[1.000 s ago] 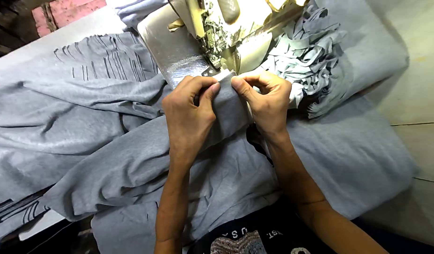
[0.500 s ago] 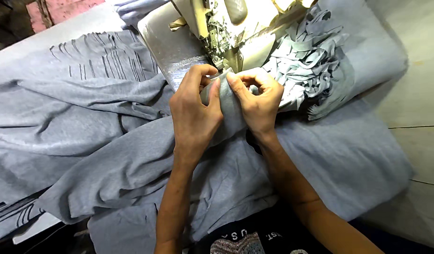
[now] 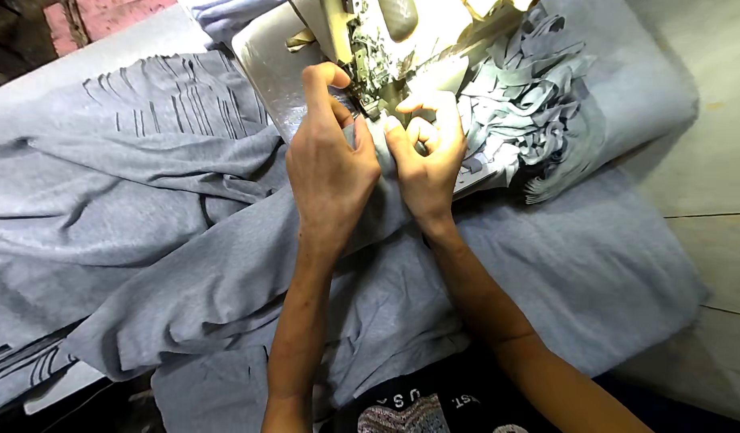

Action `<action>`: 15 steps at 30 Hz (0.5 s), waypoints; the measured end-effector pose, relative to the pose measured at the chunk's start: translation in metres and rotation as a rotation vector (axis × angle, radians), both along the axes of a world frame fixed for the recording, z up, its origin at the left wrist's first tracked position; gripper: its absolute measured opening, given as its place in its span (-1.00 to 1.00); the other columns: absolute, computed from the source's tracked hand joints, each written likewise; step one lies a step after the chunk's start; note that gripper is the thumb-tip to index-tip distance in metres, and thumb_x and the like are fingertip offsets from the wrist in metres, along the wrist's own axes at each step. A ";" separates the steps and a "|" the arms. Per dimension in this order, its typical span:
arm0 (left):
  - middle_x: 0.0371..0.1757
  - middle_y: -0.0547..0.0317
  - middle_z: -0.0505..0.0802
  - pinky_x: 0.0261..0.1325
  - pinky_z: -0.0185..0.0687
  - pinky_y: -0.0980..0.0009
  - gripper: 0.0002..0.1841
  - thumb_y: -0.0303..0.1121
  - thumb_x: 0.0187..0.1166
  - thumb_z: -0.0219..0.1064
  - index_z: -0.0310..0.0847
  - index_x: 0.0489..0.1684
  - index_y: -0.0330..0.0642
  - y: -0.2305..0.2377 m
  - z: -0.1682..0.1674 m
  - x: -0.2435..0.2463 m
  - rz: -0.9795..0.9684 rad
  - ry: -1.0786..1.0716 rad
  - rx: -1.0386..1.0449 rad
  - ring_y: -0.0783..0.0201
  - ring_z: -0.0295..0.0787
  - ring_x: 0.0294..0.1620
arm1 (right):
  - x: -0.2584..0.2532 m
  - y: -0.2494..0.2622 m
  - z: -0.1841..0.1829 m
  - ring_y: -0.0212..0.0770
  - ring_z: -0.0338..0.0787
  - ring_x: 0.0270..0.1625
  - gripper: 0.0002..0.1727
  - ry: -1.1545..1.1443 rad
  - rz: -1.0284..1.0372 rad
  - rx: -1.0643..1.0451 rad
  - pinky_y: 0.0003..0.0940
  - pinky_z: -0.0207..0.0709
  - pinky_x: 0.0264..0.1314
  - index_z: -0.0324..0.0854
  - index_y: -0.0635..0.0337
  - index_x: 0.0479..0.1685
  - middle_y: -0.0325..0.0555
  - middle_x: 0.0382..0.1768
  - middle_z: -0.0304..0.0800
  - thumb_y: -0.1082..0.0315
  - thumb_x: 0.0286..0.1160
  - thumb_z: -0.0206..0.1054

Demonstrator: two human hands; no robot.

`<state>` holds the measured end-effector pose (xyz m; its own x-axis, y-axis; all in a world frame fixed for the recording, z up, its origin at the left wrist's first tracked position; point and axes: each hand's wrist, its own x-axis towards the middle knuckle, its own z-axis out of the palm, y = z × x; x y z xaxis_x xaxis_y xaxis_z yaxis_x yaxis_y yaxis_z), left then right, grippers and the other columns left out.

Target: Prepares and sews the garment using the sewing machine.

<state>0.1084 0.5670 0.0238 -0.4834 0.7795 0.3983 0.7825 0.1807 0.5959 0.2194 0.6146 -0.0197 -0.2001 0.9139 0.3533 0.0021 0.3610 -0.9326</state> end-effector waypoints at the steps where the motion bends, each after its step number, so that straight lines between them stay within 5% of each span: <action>1: -0.27 0.21 0.78 -0.34 0.60 0.34 -0.57 -0.41 0.48 0.34 0.45 0.34 -0.21 0.004 -0.001 -0.003 -0.002 0.002 0.014 0.29 0.72 -0.34 | -0.003 0.002 -0.001 -0.45 0.13 -0.76 -0.85 0.014 -0.008 0.005 -0.63 0.02 -0.77 0.55 0.27 0.00 -0.29 -0.68 0.24 0.50 0.52 0.30; 15: -0.22 0.23 0.80 -0.24 0.59 0.31 -0.56 -0.36 0.48 0.35 0.44 0.33 -0.23 0.016 -0.004 -0.011 0.037 0.035 0.024 0.25 0.72 -0.25 | -0.019 0.018 -0.008 -0.48 0.15 -0.76 -0.91 0.090 -0.063 0.043 -0.59 0.08 -0.73 0.58 0.29 -0.11 -0.34 -0.71 0.29 0.51 0.51 0.35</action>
